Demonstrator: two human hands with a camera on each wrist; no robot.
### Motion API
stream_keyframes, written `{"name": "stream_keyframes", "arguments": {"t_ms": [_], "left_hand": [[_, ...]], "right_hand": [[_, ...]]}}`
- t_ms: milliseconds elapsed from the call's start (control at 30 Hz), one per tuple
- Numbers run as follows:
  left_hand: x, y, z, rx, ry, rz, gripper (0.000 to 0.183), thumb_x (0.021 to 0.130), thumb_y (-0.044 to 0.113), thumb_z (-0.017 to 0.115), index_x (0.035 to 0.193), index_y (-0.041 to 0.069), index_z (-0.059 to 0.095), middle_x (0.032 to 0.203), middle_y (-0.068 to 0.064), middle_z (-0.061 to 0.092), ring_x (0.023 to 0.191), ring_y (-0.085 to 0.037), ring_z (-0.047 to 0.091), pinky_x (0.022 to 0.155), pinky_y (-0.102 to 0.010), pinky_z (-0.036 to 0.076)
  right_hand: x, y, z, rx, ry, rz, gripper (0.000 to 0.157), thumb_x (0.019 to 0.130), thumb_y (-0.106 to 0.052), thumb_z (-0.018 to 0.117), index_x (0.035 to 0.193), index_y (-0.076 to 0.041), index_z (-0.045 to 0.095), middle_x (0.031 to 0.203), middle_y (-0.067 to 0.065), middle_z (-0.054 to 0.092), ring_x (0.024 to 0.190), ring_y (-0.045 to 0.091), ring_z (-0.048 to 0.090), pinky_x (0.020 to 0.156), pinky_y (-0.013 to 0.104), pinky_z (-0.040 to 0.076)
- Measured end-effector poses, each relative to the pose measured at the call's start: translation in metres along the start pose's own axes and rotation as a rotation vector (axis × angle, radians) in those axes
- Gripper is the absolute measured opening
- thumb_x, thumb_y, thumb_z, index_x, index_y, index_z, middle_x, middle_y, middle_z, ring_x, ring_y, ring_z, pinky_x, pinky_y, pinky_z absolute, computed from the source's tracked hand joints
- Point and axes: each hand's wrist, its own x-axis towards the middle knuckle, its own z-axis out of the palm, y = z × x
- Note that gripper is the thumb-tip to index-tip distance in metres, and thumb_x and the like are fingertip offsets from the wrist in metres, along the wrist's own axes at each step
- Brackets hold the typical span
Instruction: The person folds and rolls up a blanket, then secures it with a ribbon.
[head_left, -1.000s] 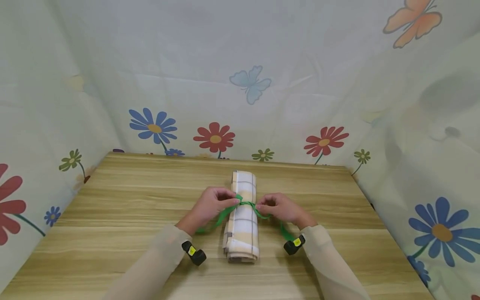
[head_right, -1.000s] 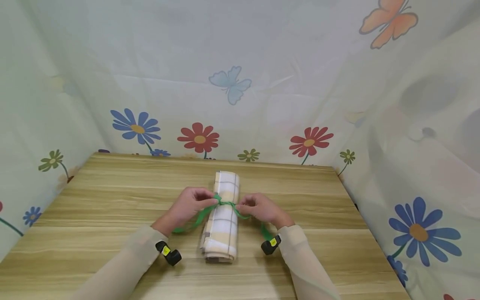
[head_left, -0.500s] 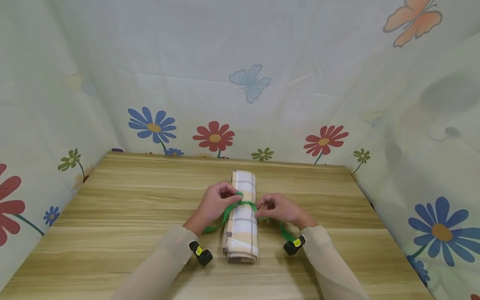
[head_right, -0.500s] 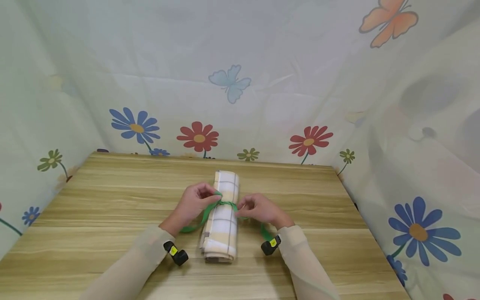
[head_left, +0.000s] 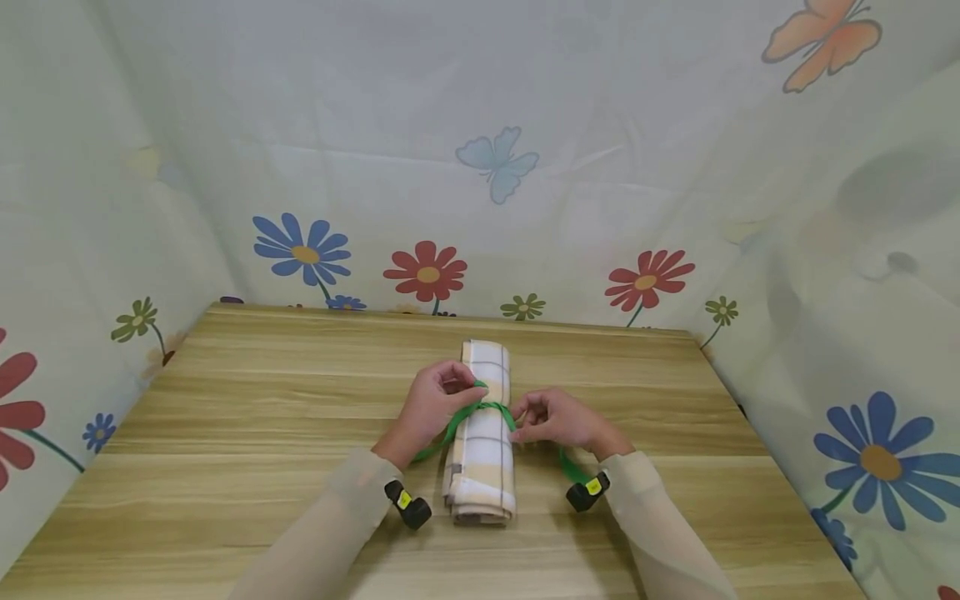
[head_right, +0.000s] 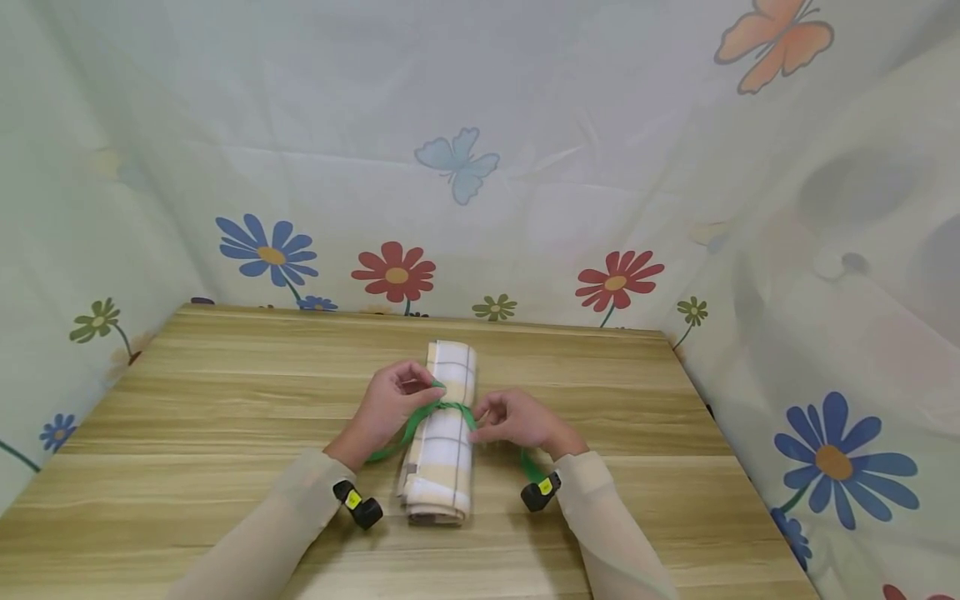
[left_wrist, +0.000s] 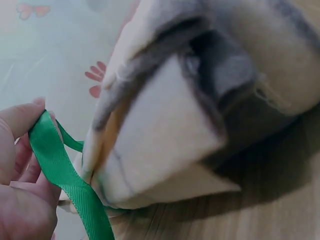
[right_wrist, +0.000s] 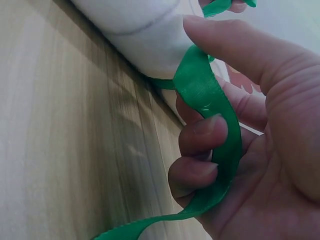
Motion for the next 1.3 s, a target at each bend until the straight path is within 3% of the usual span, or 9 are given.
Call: {"name": "stream_keyframes", "arguments": {"t_ms": [167, 400, 667, 733, 900, 1000, 1100, 1200, 1300], "left_hand": [[0.002, 0.0, 0.0, 0.054, -0.007, 0.025, 0.031, 0.087, 0.019, 0.084, 0.115, 0.01, 0.074, 0.094, -0.003, 0.069, 0.084, -0.019, 0.064, 0.075, -0.024, 0.055], [-0.002, 0.009, -0.003, 0.195, -0.014, 0.048, 0.011, 0.09, 0.022, 0.081, 0.1, 0.018, 0.079, 0.095, 0.001, 0.075, 0.085, -0.02, 0.063, 0.076, -0.029, 0.054], [-0.006, 0.014, -0.008, 0.245, -0.008, 0.188, 0.006, 0.09, 0.022, 0.081, 0.091, 0.016, 0.08, 0.092, -0.002, 0.068, 0.08, -0.018, 0.06, 0.068, -0.024, 0.052], [-0.006, 0.012, -0.01, 0.221, -0.008, 0.201, 0.006, 0.089, 0.021, 0.081, 0.091, 0.016, 0.08, 0.093, -0.003, 0.067, 0.079, -0.017, 0.059, 0.067, -0.023, 0.051], [-0.006, 0.006, -0.014, 0.145, 0.001, 0.191, 0.008, 0.09, 0.023, 0.081, 0.093, 0.015, 0.081, 0.092, -0.004, 0.07, 0.076, -0.02, 0.055, 0.064, -0.024, 0.046], [-0.006, 0.006, -0.016, 0.118, 0.007, 0.149, 0.012, 0.089, 0.024, 0.081, 0.095, 0.014, 0.081, 0.095, -0.005, 0.073, 0.078, -0.021, 0.057, 0.066, -0.023, 0.048], [-0.006, 0.006, -0.017, 0.104, 0.012, 0.106, 0.014, 0.088, 0.025, 0.082, 0.096, 0.013, 0.081, 0.098, -0.006, 0.075, 0.082, -0.022, 0.061, 0.069, -0.023, 0.051], [-0.006, 0.006, -0.017, 0.096, 0.017, 0.078, 0.014, 0.088, 0.026, 0.083, 0.096, 0.014, 0.081, 0.096, -0.004, 0.075, 0.082, -0.021, 0.061, 0.068, -0.024, 0.051], [-0.006, 0.008, -0.018, 0.08, 0.014, 0.049, 0.012, 0.089, 0.024, 0.082, 0.095, 0.014, 0.08, 0.088, -0.003, 0.072, 0.073, -0.019, 0.059, 0.062, -0.024, 0.05]], "right_hand": [[-0.003, -0.001, 0.0, -0.018, -0.011, 0.018, 0.026, 0.088, -0.023, 0.082, 0.107, -0.009, 0.07, 0.078, -0.003, 0.065, 0.068, 0.008, 0.055, 0.062, 0.023, 0.045], [-0.009, -0.004, -0.001, -0.039, -0.042, 0.048, 0.015, 0.094, -0.021, 0.075, 0.094, -0.007, 0.071, 0.076, -0.004, 0.061, 0.069, 0.013, 0.054, 0.061, 0.027, 0.047], [-0.019, -0.008, -0.003, -0.083, -0.015, 0.037, 0.017, 0.096, -0.023, 0.071, 0.089, -0.008, 0.07, 0.077, -0.005, 0.06, 0.072, 0.012, 0.052, 0.068, 0.026, 0.044], [-0.022, -0.009, -0.003, -0.083, 0.0, 0.044, 0.017, 0.096, -0.025, 0.072, 0.089, -0.01, 0.069, 0.085, -0.002, 0.061, 0.079, 0.015, 0.054, 0.074, 0.029, 0.045], [-0.027, -0.007, -0.002, -0.067, 0.067, 0.077, 0.019, 0.096, -0.029, 0.073, 0.087, -0.014, 0.066, 0.133, 0.012, 0.058, 0.123, 0.03, 0.054, 0.098, 0.048, 0.048], [-0.028, -0.006, 0.0, 0.005, 0.078, 0.084, 0.019, 0.099, -0.026, 0.07, 0.092, -0.009, 0.064, 0.126, 0.015, 0.066, 0.115, 0.031, 0.062, 0.091, 0.042, 0.051], [-0.032, -0.002, 0.0, 0.106, 0.061, 0.086, 0.02, 0.101, -0.023, 0.067, 0.1, -0.003, 0.064, 0.099, 0.018, 0.074, 0.09, 0.03, 0.07, 0.078, 0.034, 0.052], [-0.041, 0.002, -0.005, 0.167, 0.037, 0.103, 0.03, 0.103, -0.025, 0.064, 0.105, 0.005, 0.064, 0.082, 0.016, 0.07, 0.077, 0.028, 0.07, 0.077, 0.037, 0.055], [-0.057, 0.007, -0.017, 0.153, 0.005, 0.121, 0.04, 0.104, -0.029, 0.062, 0.105, 0.011, 0.063, 0.072, 0.006, 0.059, 0.066, 0.019, 0.059, 0.07, 0.034, 0.052]]}}
